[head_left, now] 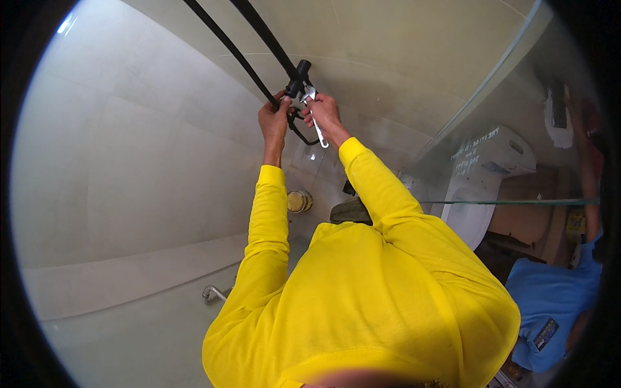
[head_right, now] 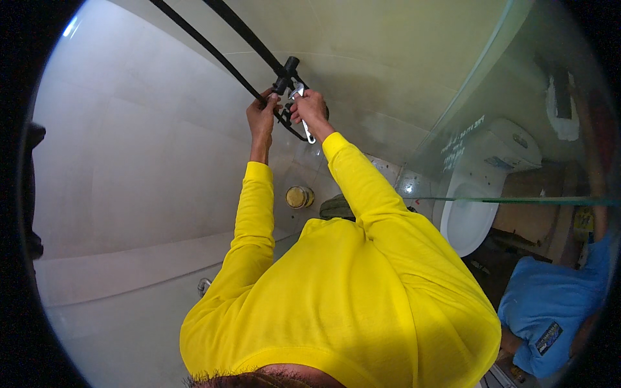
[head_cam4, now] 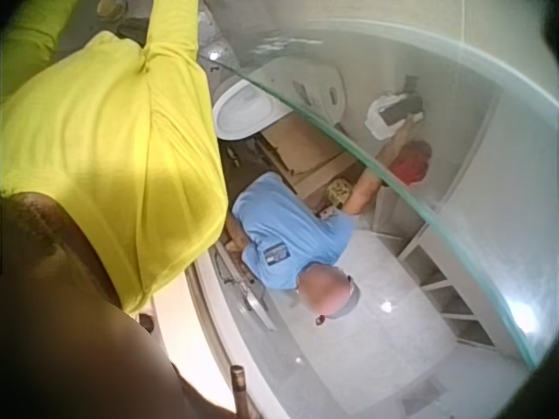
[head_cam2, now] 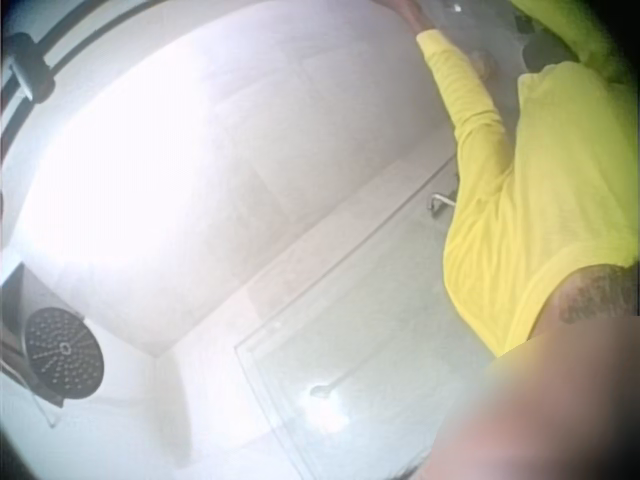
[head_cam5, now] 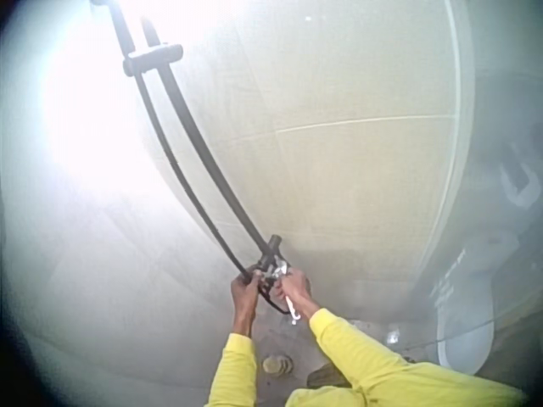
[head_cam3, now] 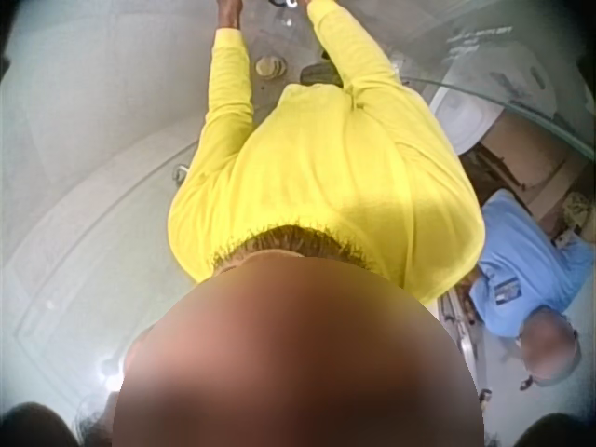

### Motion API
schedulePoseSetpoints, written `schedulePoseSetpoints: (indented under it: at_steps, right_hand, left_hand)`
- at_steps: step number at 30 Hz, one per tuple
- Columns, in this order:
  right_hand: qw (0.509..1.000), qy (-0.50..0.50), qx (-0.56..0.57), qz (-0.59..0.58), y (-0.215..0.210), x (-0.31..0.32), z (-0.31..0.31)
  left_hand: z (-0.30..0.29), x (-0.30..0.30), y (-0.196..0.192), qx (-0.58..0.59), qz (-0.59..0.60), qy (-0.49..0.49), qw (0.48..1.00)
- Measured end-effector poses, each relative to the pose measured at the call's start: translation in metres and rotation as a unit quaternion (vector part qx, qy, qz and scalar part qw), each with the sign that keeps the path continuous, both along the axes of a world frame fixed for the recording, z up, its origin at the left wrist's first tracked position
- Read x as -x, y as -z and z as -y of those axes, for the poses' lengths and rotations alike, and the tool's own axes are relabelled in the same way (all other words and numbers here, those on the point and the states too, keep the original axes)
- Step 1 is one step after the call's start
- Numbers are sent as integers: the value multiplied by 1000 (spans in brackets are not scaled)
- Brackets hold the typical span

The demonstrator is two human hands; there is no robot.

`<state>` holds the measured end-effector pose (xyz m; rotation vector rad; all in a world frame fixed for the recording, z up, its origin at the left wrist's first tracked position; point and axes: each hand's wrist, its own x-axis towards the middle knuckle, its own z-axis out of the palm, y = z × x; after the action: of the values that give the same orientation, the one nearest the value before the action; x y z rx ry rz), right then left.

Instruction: The person adjusts a shower head and its hose, then retrieves a wrench from a tool bag. They use the wrench to tighten the shower head connection and continue adjusting the hose and fittings.

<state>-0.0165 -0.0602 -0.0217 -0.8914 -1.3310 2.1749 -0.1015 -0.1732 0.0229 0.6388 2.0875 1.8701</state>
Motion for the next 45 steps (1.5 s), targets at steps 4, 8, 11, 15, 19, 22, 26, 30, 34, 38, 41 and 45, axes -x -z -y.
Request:
schedulePoseSetpoints:
  at_steps: [4,8,11,15,19,22,26,30,34,38,41,45]
  right_hand:
    - [1000,14,5,-10,-4,5,6]
    - [999,34,20,-6,-9,9,10]
    - [1000,16,9,5,-10,8,5]
    - [999,-20,-38,29,-9,7,-10]
    - [999,-33,-33,4,-9,10,-19]
    - [998,-53,-36,10,-10,7,-24]
    - [997,-67,-30,36,-14,-1,-29]
    - [998,-44,-19,49,-16,-1,-29]
    - [998,-43,-9,43,-11,4,-28]
    - [999,-52,11,7,-7,7,-27]
    - [998,-49,0,30,-8,7,-29]
    - [998,-37,-10,40,-11,9,-29]
  left_hand:
    - [-3,0,-1,3,-2,-2,1000]
    - [-4,3,0,9,0,-7,1000]
    - [-4,5,1,4,-8,0,1000]
    - [-4,5,-1,10,-4,-4,1000]
    - [-5,3,-4,20,5,-10,1000]
    - [-6,3,-6,21,9,-8,1000]
    - [-7,5,-5,27,13,-6,1000]
    - [-7,7,-2,20,11,-5,1000]
    - [-7,9,-1,20,8,-4,1000]
    - [-7,9,-2,20,9,-9,1000]
    - [-8,9,-3,13,20,-10,1000]
    - [-8,9,-4,11,19,-11,1000]
